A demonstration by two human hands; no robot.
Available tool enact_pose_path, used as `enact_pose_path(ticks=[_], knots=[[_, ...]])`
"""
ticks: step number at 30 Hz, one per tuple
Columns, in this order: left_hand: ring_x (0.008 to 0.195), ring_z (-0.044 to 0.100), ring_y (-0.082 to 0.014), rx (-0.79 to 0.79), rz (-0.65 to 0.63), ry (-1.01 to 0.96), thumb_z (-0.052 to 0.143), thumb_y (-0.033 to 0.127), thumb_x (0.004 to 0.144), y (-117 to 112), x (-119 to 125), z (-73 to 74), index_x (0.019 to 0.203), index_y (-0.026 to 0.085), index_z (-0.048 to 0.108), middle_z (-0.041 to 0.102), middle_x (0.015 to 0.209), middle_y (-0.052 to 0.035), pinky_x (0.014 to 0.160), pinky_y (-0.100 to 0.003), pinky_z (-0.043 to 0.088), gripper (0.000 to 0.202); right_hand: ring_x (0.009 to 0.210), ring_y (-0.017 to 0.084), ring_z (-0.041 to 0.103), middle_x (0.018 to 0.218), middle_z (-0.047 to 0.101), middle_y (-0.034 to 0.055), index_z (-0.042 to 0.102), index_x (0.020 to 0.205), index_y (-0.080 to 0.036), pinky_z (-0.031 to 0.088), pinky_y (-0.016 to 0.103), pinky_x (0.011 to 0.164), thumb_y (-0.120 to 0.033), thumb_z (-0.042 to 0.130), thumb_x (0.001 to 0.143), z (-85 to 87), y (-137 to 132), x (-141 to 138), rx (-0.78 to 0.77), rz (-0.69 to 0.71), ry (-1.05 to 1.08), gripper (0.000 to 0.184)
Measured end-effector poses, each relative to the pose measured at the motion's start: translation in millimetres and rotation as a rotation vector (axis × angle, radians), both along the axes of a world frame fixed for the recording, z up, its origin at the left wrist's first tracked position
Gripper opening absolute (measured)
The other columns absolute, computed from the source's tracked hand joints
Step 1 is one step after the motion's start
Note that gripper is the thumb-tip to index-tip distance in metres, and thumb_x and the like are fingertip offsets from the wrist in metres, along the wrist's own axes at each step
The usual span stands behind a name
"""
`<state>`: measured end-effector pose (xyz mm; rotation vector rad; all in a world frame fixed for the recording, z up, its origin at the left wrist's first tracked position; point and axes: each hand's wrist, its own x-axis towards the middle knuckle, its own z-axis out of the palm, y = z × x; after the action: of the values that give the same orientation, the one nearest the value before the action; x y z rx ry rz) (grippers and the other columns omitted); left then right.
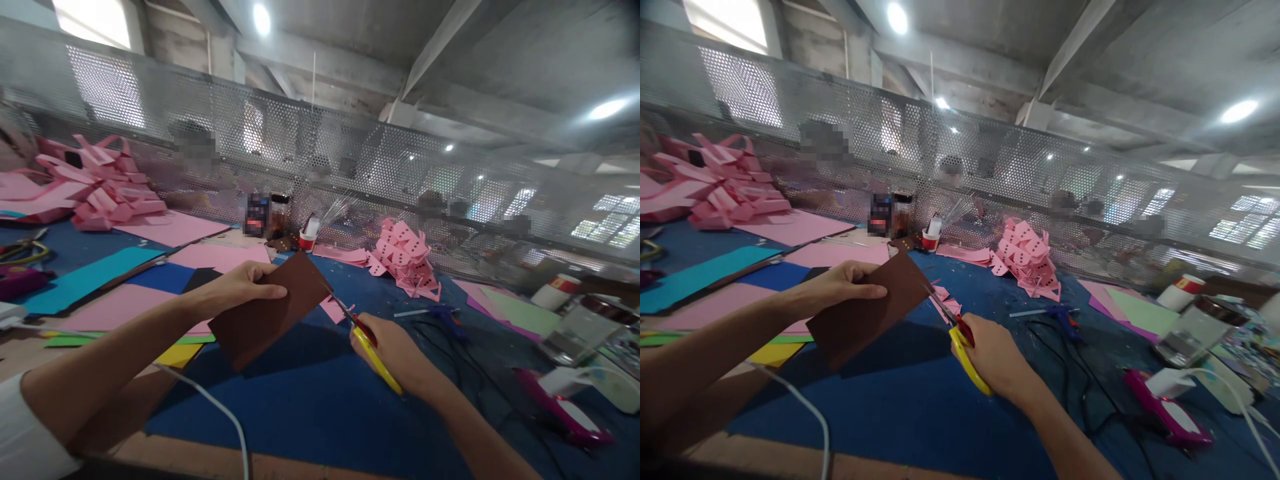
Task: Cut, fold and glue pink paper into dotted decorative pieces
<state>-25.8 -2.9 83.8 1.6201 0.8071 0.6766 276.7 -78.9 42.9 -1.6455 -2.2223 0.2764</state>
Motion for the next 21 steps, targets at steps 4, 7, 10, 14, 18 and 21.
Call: enact_pose_path(ticks=[4,7,10,14,18,21], knots=[[0.069,0.07,-0.0167,0.012,-0.008,-0.004,0.074,0.038,0.079,-0.6,0.6,0.9,0.104,0.022,0.073,0.076,0.088,-0.0038,0.057,-0.021,0.05,0.03,0.067,0.014,0.054,0.083,0.066,0.0026,0.056,0.086,-0.02,0.027,0.025,0.059,-0.031,0.054,0.087,0.0,-1.0,0.3,-0.01,0.004,0.009,0.011],[0.069,0.069,-0.0163,0.007,-0.011,-0.001,0.074,0.038,0.079,-0.7,0.8,1.5,0.103,0.022,0.072,0.076,0.089,-0.0038,0.057,-0.021,0.05,0.029,0.067,0.014,0.055,0.085,0.066,0.0026,0.057,0.089,-0.02,0.028,0.024,0.059,-0.028,0.054,0.086,1.5,-2.6,-0.3,-0.032,0.011,0.022,0.009],[0.068,0.069,-0.0167,0.012,-0.008,0.016,0.074,0.04,0.079,-0.6,0.9,2.3,0.1,0.02,0.072,0.076,0.089,-0.0041,0.056,-0.021,0.05,0.029,0.067,0.014,0.055,0.084,0.066,0.0023,0.058,0.091,-0.02,0.027,0.024,0.059,-0.027,0.054,0.086,3.1,-4.7,-1.3,-0.049,0.01,0.032,0.009],[0.068,0.069,-0.0168,0.026,0.0,0.035,0.074,0.041,0.078,-0.9,0.7,2.8,0.097,0.02,0.071,0.076,0.088,-0.0036,0.055,-0.021,0.05,0.028,0.064,0.013,0.053,0.082,0.065,0.0017,0.058,0.092,-0.021,0.026,0.024,0.058,-0.026,0.053,0.086,5.8,-7.6,-2.1,-0.077,0.003,0.032,0.01],[0.067,0.069,-0.0168,0.019,-0.003,0.03,0.074,0.041,0.078,-1.6,0.7,2.8,0.098,0.02,0.071,0.076,0.089,-0.0045,0.055,-0.021,0.05,0.029,0.06,0.012,0.05,0.082,0.064,0.0011,0.057,0.095,-0.021,0.024,0.024,0.056,-0.025,0.053,0.086,8.9,-10.2,-2.7,-0.114,-0.003,0.026,0.011],[0.068,0.069,-0.0164,0.011,-0.012,0.019,0.074,0.04,0.078,-1.6,0.9,3.0,0.099,0.02,0.071,0.076,0.088,-0.0043,0.056,-0.021,0.05,0.029,0.059,0.011,0.048,0.079,0.063,0.0001,0.057,0.094,-0.021,0.024,0.024,0.055,-0.025,0.053,0.085,8.5,-10.6,-3.2,-0.122,-0.013,0.04,0.01]])
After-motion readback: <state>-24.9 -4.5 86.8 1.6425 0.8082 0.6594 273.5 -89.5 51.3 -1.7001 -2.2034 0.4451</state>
